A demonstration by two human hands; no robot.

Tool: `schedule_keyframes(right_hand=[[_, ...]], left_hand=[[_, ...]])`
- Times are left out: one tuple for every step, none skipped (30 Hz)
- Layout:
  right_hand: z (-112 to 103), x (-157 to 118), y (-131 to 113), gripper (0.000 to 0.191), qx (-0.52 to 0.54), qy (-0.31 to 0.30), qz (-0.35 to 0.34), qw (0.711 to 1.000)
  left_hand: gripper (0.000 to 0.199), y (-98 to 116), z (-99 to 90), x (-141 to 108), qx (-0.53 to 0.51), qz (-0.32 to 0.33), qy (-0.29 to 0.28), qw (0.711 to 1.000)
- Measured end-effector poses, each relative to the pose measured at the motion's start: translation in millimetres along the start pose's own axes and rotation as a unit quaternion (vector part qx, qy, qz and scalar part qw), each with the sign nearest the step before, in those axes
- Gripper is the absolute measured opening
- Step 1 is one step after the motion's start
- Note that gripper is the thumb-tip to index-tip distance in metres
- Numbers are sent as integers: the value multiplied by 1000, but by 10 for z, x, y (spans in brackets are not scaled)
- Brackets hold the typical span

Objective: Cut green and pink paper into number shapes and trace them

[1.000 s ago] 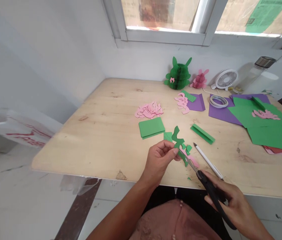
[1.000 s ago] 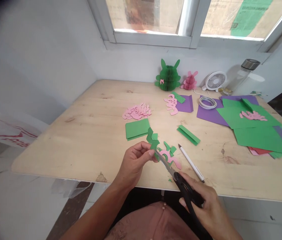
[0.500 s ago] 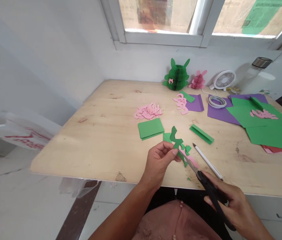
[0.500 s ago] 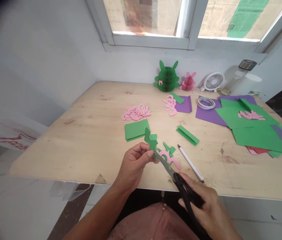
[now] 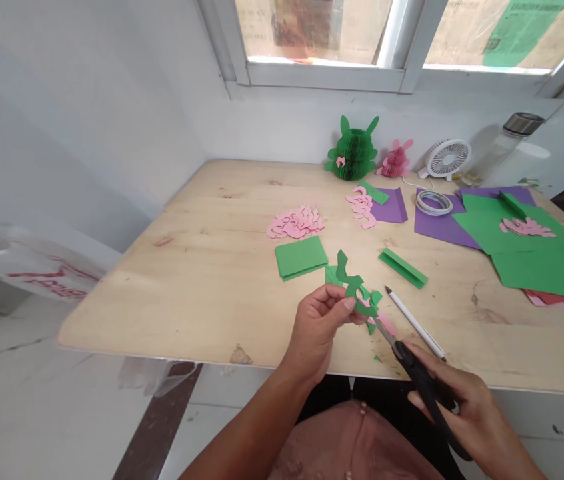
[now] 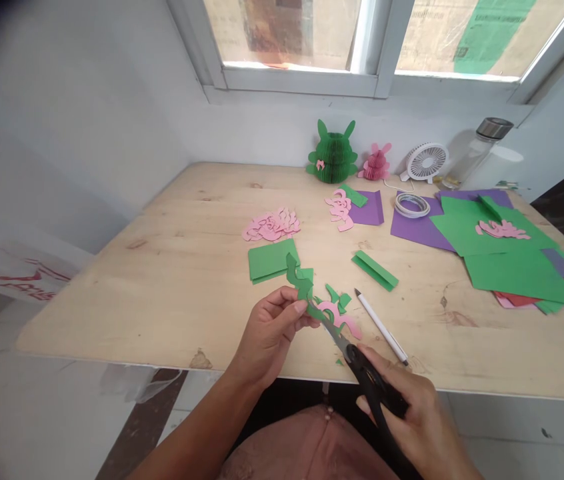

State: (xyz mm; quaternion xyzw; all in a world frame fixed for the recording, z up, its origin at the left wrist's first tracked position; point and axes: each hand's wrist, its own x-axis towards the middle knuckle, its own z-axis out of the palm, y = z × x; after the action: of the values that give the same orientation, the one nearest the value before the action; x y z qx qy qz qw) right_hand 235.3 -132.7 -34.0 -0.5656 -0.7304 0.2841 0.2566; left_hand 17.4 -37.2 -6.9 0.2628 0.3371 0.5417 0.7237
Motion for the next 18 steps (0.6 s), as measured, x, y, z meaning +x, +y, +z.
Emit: schedule_keyframes(right_hand=[[-2,3,-4,56,2,0,3,1000],[-5,7,-11,56,4,-2,6,1000],[-9,12,-20,57,6,-4,8,1000],[-14,17,-31,57,8,-7,10,1000],[-18,23,-43,57,11,-9,12,1000],[-22,28,-55,57,14,-9,13,1000],[-24,32,-65,57,16,-10,15,1000],[-25,35,-75,57,18,-9,17,1000],[-25,37,-83,57,20,-8,20,1000],[-24,37,-88,56,20,-8,23,999],[-23,37,-92,56,21,-7,26,999],[-22,36,-94,55,21,-7,28,999],[-20,36,-95,55,21,-6,29,999],[-19,35,-94,56,22,-5,29,999],[-17,34,-94,56,22,-4,28,999],[-15,33,-93,56,22,-4,27,999],[-13,32,-92,56,22,-5,26,999],[-11,32,-90,56,21,-4,26,999]], left_hand=[[19,-1,5,-3,-4,-2,2,1000],[19,-2,10,-5,-8,-4,3,1000],[20,-2,14,-7,-11,-6,5,1000],[20,-1,18,-8,-15,-8,6,1000],[20,0,21,-9,-17,-9,7,1000],[20,2,22,-9,-19,-10,9,1000],[20,4,23,-10,-20,-11,10,1000],[20,7,24,-11,-20,-13,10,1000],[20,10,24,-12,-20,-13,11,1000],[19,13,24,-13,-20,-14,11,1000],[19,16,25,-15,-21,-15,11,1000],[19,18,27,-16,-22,-16,11,1000],[19,19,29,-17,-23,-16,10,1000],[19,19,32,-18,-24,-17,9,1000],[19,18,35,-20,-25,-19,7,999],[18,15,38,-22,-27,-20,7,999],[18,12,41,-24,-28,-21,7,999],[17,7,44,-26,-31,-22,7,999]])
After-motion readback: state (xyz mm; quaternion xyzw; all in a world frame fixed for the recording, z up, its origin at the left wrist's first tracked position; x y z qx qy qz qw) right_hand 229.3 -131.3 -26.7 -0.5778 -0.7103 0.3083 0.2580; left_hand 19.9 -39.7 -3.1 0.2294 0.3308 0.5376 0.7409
